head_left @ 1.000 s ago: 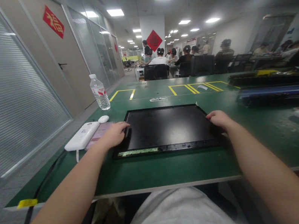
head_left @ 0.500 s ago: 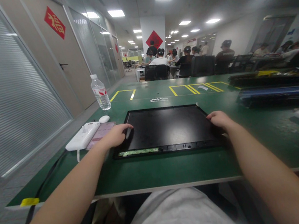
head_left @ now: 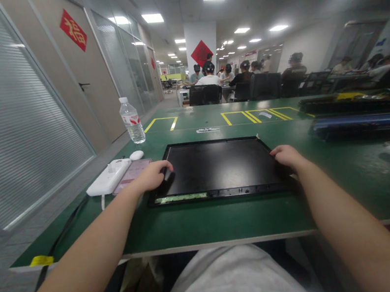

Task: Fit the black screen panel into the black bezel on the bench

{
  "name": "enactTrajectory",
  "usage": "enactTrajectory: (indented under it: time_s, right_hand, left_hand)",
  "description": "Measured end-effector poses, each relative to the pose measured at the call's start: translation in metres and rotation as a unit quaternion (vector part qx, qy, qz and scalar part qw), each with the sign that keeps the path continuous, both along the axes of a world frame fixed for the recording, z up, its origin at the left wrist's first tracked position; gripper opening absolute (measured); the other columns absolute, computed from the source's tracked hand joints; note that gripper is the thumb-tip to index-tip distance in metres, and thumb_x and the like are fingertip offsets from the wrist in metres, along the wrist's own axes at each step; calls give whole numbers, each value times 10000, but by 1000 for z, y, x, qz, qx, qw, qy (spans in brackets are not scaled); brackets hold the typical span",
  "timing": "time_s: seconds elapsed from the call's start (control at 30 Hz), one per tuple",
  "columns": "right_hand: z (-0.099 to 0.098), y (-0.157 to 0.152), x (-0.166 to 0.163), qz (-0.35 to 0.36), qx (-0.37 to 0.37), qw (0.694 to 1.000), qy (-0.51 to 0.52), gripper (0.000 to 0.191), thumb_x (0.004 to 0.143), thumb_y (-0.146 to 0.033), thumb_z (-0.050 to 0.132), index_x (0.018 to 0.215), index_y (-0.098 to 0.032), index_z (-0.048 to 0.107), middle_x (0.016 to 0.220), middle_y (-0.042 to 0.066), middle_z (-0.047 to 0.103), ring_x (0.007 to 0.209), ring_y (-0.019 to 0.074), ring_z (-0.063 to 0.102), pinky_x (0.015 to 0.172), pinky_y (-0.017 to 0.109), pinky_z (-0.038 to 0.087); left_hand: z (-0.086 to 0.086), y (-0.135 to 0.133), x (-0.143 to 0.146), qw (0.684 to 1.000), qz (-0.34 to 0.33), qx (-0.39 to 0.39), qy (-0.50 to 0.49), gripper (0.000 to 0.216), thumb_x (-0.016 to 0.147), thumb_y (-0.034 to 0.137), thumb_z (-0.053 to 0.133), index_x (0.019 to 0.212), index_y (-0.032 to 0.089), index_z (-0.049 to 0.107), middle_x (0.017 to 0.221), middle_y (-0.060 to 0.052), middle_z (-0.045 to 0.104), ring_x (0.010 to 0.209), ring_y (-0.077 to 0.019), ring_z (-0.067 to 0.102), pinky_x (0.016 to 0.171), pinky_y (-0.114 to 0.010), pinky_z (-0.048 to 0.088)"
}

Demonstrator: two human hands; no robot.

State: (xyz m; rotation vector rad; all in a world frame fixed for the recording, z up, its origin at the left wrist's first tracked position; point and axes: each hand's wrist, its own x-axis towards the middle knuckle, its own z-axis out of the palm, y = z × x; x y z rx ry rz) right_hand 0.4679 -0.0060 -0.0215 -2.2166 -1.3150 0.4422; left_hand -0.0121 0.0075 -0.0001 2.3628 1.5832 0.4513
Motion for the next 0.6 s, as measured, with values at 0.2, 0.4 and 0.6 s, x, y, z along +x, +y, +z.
enactTrajectory:
  time_s: [0.2, 0.4, 0.6]
  right_hand:
    - [1, 0, -1, -2, 7, 1000, -4, 361, 716, 10, 609, 972, -160, 798, 965, 111, 766, 864, 216, 715, 805, 267, 536]
    - [-1, 1, 2, 2, 12, 1000, 4, 351, 704, 4, 611, 948, -162, 802, 887, 97, 760, 825, 211, 711, 796, 269, 538]
    - [-2, 1, 3, 0, 16, 1000, 16, 339, 711, -12, 624, 955, -166, 802, 825, 85, 750, 772, 204, 706, 768, 271, 543]
  left_hand:
    - [-1, -1, 3, 1000, -14, 26, 7, 510, 618, 57, 452, 1014, 217, 730, 1145, -63, 750, 1138, -264, 668, 1059, -376, 484]
    - [0, -4, 3, 999, -14, 24, 23, 554, 633, 33, 441, 1069, 212, 732, 1191, -66, 744, 1155, -261, 664, 1071, -379, 480]
    - [1, -2, 2, 999, -18, 23, 27, 534, 655, 28, 434, 1071, 202, 722, 1181, -70, 741, 1141, -259, 671, 1057, -375, 489]
